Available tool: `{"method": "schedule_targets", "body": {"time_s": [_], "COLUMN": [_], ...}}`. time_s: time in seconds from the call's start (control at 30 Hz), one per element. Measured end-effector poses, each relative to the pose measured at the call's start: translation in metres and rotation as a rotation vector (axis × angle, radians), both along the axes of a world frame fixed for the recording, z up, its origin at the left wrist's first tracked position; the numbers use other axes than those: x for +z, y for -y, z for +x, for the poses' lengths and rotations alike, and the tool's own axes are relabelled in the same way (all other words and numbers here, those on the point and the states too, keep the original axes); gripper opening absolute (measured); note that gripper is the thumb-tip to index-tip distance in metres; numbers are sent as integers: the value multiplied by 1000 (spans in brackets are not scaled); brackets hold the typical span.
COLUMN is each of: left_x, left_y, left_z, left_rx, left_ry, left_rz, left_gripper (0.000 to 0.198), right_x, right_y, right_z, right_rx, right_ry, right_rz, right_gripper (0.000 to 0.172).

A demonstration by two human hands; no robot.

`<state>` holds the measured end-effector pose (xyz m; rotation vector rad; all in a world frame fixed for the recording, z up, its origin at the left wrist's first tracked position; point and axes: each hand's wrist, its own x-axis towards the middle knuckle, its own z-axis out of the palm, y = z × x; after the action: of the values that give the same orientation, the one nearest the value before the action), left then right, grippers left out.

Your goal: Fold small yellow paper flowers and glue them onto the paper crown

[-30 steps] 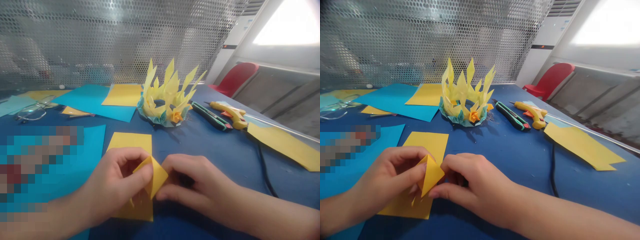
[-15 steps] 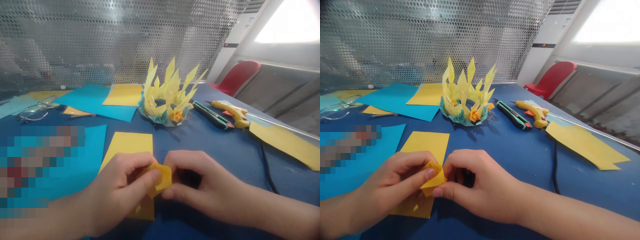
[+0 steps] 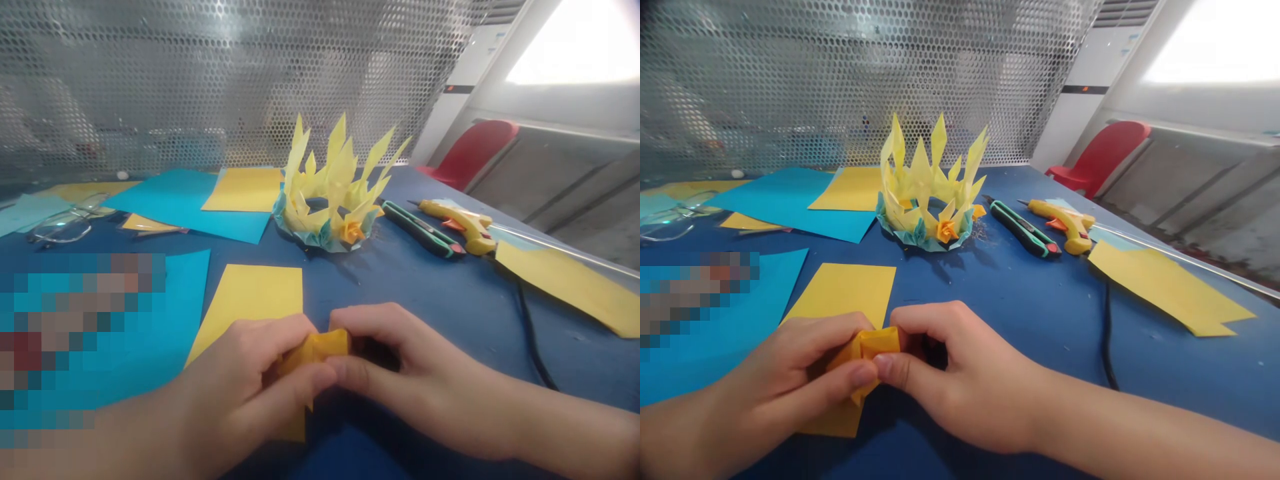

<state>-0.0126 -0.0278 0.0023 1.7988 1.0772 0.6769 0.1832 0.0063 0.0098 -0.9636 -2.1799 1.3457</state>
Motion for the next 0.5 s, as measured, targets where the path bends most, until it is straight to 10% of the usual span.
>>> {"method": "schedule_targets", "body": {"time_s": [0.5], "left_x": [-3], "left_y": [-2], "left_z": [-1], "left_rx": [58], "left_ry": [1], "left_rz": [-83], "left_gripper": [32], "right_x": [0], "right_y": [-1], "right_z": [-1], "right_rx": [6], "right_ry": [10], "right_rz": [-44], "right_gripper": [26]}}
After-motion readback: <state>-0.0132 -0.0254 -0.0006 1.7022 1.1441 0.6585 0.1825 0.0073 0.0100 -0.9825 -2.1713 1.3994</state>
